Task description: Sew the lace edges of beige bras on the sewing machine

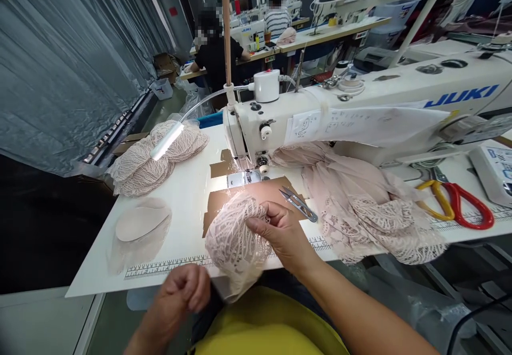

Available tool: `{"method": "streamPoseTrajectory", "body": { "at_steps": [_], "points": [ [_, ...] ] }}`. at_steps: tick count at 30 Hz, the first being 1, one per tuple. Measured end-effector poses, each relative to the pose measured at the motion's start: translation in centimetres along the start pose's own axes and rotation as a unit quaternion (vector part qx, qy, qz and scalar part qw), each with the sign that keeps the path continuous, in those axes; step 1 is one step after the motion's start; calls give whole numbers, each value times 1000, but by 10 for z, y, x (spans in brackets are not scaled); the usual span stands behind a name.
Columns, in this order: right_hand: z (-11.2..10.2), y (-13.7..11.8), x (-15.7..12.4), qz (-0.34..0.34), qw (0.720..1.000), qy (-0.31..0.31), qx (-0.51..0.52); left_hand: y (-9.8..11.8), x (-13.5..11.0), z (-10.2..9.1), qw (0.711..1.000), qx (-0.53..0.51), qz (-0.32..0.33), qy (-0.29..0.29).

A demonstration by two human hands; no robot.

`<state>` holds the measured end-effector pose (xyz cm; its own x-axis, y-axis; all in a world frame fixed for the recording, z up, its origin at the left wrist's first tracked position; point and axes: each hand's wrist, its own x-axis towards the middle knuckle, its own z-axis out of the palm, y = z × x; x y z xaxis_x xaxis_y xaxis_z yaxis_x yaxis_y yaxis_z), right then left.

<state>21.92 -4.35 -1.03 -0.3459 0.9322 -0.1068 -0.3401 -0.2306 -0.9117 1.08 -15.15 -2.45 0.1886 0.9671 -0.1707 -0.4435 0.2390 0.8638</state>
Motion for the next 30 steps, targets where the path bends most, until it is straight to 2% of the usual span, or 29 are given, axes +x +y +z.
{"method": "streamPoseTrajectory", "body": {
  "at_steps": [2, 4, 6, 8, 9, 11, 15, 18, 23, 27, 30],
  "points": [
    [2, -6, -2, 19, 995, -83, -60, 18, -5, -12, 988, 113, 95, 48],
    [10, -8, -6, 25, 976, -177, -122, 35, -4, -14, 958, 224, 152, 95],
    [18, -6, -11, 16, 954, -248, -169, 44, 4, -9, 936, 318, 131, 75],
    [24, -3, -14, -11, 936, -272, -221, 44, 14, -1, 935, 351, 59, 3],
    [26, -1, -15, -32, 930, -267, -252, 41, 19, 2, 937, 347, 26, -26],
    [27, 2, -15, -81, 920, -236, -303, 33, 25, 7, 942, 331, -6, -48],
    [25, 6, -12, -142, 923, -153, -323, 22, 28, 9, 942, 332, -7, -48],
    [26, 6, -10, -141, 925, -117, -333, 26, 29, 8, 950, 306, -11, -61],
    [31, 3, -6, -125, 924, -105, -345, 35, 35, 7, 961, 265, -6, -77],
    [31, 3, -4, -121, 929, -100, -334, 32, 42, 5, 961, 272, -2, -46],
    [27, 2, 0, -93, 934, -94, -333, 29, 46, 7, 958, 286, 3, -28]
  ]
}}
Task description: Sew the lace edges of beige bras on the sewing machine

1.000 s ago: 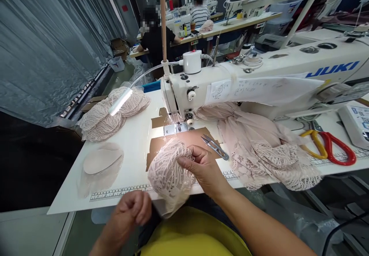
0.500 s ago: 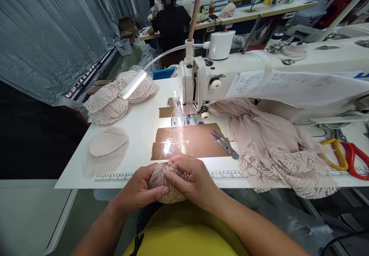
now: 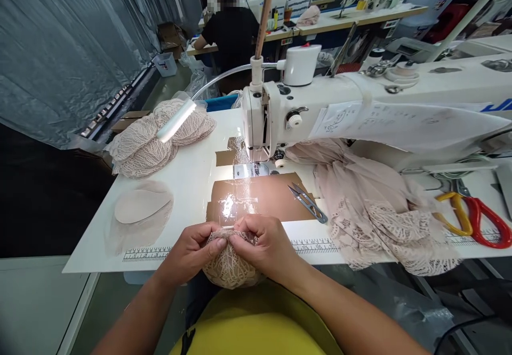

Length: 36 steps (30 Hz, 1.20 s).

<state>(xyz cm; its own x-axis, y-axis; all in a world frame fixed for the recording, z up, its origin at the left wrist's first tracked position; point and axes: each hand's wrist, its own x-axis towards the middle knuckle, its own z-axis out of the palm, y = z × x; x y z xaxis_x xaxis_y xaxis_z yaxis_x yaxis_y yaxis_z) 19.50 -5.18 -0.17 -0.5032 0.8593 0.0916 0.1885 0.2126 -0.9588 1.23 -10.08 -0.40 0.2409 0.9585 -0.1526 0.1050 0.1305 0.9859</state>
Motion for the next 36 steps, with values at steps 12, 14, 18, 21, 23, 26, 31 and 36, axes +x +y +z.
{"method": "streamPoseTrajectory", "body": {
  "at_steps": [12, 14, 18, 21, 23, 26, 31, 36],
  "points": [
    [-21, 2, 11, 31, 997, -59, 43, 4, 14, -8, 981, -133, -69, -126],
    [-22, 3, 12, 32, 996, -70, 53, 3, 18, -8, 978, -144, -78, -126],
    [-27, 7, 14, 44, 992, -92, 79, 2, 26, -3, 984, -130, -60, -103],
    [-31, 10, 16, 50, 988, -106, 102, 4, 31, 1, 991, -106, -37, -77],
    [-33, 10, 18, 51, 987, -108, 103, 6, 33, 3, 997, -56, -20, -46],
    [-36, 9, 20, 47, 990, -93, 90, 11, 35, 4, 1000, 2, -4, -20],
    [-39, 11, 22, 43, 989, -90, 112, 15, 38, 1, 994, -71, -42, -74],
    [-36, 20, 27, 98, 963, -118, 221, 6, 46, 16, 987, -150, -61, -16]
  ]
}}
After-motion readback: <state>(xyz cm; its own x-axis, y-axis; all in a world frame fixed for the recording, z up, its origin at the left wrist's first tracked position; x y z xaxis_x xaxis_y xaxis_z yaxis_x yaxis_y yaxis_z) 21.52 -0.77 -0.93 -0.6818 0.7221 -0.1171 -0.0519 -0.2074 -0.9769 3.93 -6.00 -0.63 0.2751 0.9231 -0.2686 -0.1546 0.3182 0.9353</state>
